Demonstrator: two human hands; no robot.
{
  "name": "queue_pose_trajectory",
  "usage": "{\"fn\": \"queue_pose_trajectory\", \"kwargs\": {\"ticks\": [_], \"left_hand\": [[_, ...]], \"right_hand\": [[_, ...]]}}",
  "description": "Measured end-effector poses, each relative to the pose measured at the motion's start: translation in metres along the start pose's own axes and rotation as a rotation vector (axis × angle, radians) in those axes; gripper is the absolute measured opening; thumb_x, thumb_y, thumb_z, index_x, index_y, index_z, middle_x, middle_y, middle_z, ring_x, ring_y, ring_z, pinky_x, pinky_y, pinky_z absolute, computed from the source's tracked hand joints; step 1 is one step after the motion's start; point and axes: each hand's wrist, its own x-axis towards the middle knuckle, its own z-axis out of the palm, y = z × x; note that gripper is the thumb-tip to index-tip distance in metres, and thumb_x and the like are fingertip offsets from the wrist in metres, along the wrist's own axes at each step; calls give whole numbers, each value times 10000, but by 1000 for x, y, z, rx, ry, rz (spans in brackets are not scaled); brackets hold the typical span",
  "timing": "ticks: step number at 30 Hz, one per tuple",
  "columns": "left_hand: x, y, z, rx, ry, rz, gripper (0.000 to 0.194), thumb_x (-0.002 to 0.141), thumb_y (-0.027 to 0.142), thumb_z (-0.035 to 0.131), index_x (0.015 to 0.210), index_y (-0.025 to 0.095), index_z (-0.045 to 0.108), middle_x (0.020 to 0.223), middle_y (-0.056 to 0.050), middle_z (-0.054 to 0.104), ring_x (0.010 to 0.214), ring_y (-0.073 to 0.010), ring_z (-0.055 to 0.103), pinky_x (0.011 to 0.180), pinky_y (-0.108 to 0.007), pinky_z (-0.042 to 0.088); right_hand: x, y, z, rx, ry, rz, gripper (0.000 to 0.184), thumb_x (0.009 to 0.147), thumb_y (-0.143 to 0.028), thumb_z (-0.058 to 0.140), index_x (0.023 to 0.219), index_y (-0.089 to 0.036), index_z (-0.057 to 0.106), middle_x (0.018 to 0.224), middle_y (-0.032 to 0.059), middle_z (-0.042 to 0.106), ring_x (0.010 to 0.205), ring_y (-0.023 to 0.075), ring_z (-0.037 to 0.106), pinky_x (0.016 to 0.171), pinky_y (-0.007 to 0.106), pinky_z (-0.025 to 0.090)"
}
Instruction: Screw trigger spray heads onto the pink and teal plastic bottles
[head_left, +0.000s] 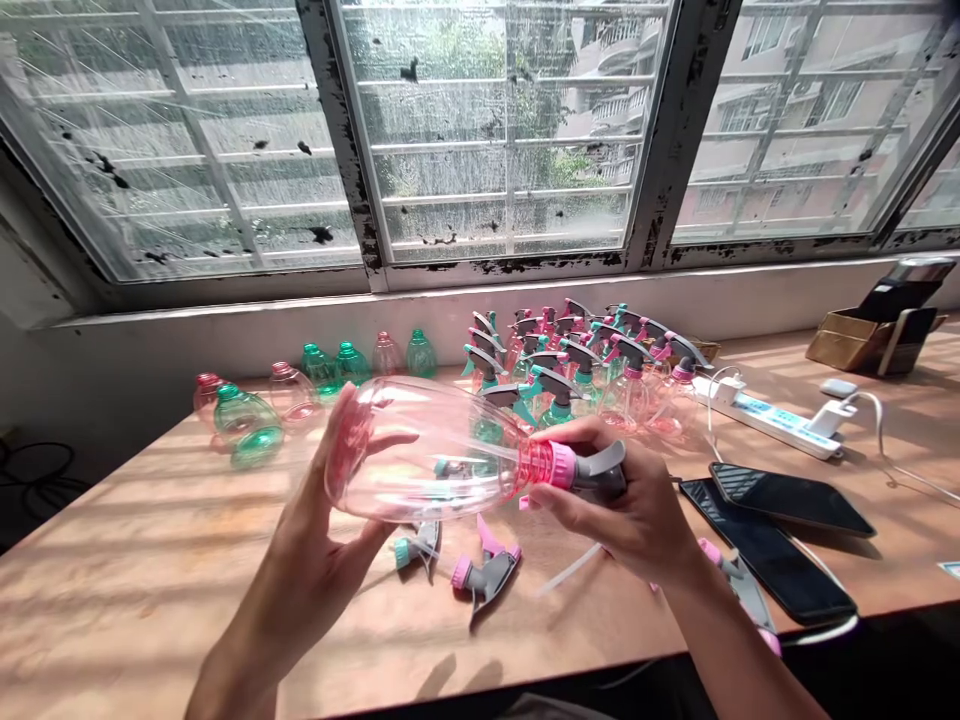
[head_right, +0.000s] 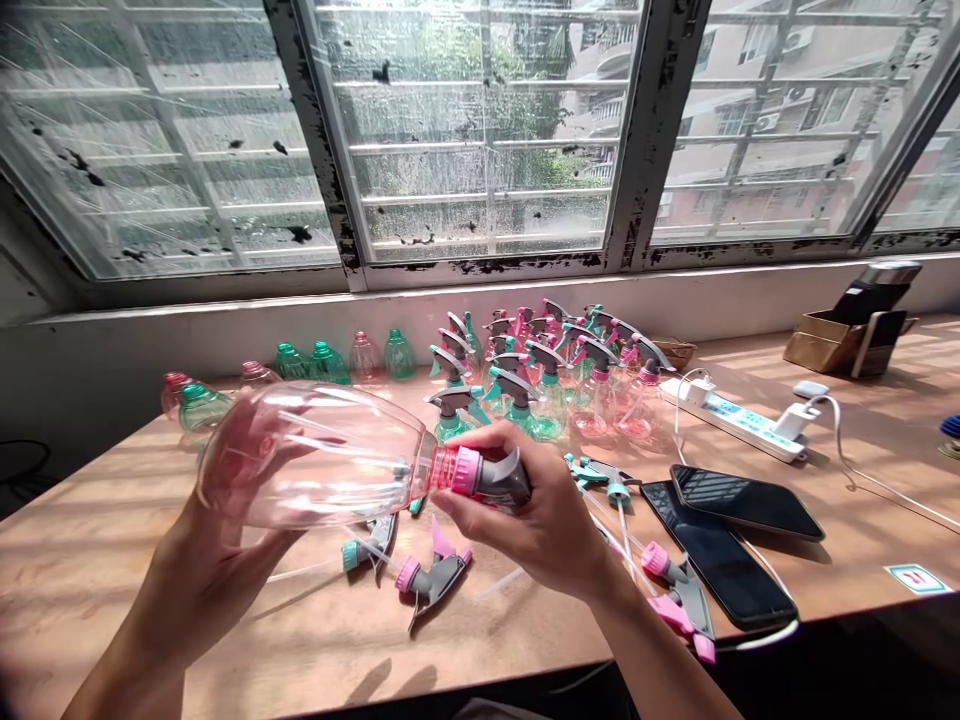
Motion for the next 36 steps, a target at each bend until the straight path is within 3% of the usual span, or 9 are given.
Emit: {"fn": "queue_pose_trajectory", "kwargs": {"ticks": [5, 8, 12, 17, 20, 27, 31, 34, 36], "left_hand": [[-1, 4, 2, -92, 35, -28, 889, 896, 524, 847, 1665, 423, 412, 1608, -97, 608, 1513, -436, 557, 1300, -725, 363], [-5, 1, 5, -115, 36, 14, 901, 918, 411, 855, 1669, 504, 367, 1727, -43, 477, 1589, -423, 463, 1301, -716, 375], [-4, 2, 10, -131, 116, -31, 944, 960, 333, 815, 1702, 517, 260, 1725, -36, 483, 1547, -364, 543, 1318, -671, 355], [3, 15, 8, -97, 48, -15, 1150, 882, 508, 871, 1747, 441, 115, 1782, -84, 400, 1646, -373, 378, 1342, -613, 332], [4, 19, 5, -19, -8, -10, 1086, 868, 561, 860, 1738, 407, 228, 1813, -84, 337, 1678, -412, 282, 1349, -634, 321], [0, 7, 9, -54, 81, 27, 1058, 934, 338, 837, 1734, 476, 159, 1795, -91, 360, 1575, -397, 497, 1253, -654, 470], [4, 11, 3, 116, 22, 106, 957, 924, 471, 831, 1715, 445, 294, 1789, -130, 352, 1384, -413, 679, 1144, -610, 598], [8, 16, -1, 137, -61, 177, 994, 967, 549, 751, 1738, 480, 128, 1778, -143, 371, 1435, -413, 640, 1118, -590, 619], [8, 16, 0, 90, -69, 162, 1035, 992, 472, 751, 1746, 460, 42, 1787, -147, 348, 1517, -401, 564, 1168, -579, 586]], "right_hand": [[1, 1, 3, -119, 11, -51, 236, 881, -196, 876, 1070, -234, 740, 741, -53, 708, 572, 91, 555, 539, 185, 449], [0, 4, 3, -18, 13, -5, 239, 887, -230, 892, 1077, -243, 749, 754, -49, 702, 536, 88, 536, 490, 191, 420], [-2, 9, 3, 148, 17, 23, 260, 894, -244, 906, 1109, -271, 762, 807, -32, 733, 608, 120, 662, 551, 207, 494], [-1, 8, 5, 115, 27, 20, 265, 882, -220, 910, 1094, -267, 758, 807, -34, 726, 579, 98, 587, 529, 200, 455], [-1, 7, 5, 94, 26, 15, 269, 865, -198, 917, 1076, -255, 759, 794, -34, 721, 571, 92, 546, 510, 189, 444], [-4, 10, 3, 155, 9, 40, 264, 889, -262, 914, 1101, -241, 757, 812, -12, 733, 591, 122, 606, 524, 223, 467], [-2, 10, 5, 93, 31, 22, 252, 885, -272, 912, 1083, -228, 764, 809, -7, 724, 595, 129, 595, 517, 230, 464], [1, 7, 4, 86, 19, -8, 256, 877, -222, 908, 1085, -234, 759, 806, -21, 727, 574, 107, 566, 517, 210, 461], [2, 4, 3, 88, 4, -6, 257, 866, -185, 906, 1067, -240, 755, 762, -42, 704, 533, 86, 525, 480, 189, 420]]}}
